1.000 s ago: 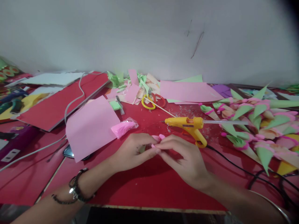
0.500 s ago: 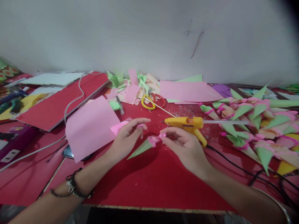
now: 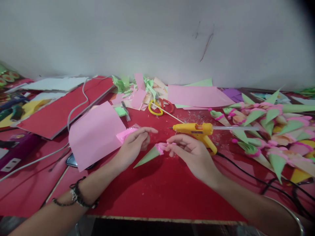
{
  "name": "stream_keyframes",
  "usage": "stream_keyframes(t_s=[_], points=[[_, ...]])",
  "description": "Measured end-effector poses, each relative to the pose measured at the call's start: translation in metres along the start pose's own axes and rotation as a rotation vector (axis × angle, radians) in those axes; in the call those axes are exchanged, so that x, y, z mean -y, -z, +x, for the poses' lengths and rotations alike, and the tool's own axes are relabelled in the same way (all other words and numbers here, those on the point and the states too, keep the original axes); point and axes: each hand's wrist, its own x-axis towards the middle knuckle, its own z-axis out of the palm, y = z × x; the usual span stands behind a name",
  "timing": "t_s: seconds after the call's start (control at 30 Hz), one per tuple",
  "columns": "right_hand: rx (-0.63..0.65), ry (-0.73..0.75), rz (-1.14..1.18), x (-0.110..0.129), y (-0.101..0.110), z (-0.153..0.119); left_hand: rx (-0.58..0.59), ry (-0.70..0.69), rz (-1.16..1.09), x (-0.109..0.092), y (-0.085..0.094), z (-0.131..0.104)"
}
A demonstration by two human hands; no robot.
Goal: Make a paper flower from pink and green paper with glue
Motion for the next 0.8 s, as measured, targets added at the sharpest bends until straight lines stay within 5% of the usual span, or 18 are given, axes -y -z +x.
stream_keyframes(t_s=[0.17,0.43,0.63,0.8], points=[[0.075,0.01,-0.079,0.001,0.002,-0.004,-0.094,-0.179,0.371,-0.002,-0.001,-0.005],[0.034,0.047,-0.115,-0.001,0.002,-0.002,0.08,-0.488,1.096,-0.006,-0.007,-0.014],[0.105,-0.012,-0.055,-0.002,0.002,-0.003,0.191,-0.426,1.3,0.001,-0.006,-0.01],[0.019,0.063,-0.135,0.0,0.001,-0.004,0.216,-0.331,1.306,0.002,-0.003,-0.01]])
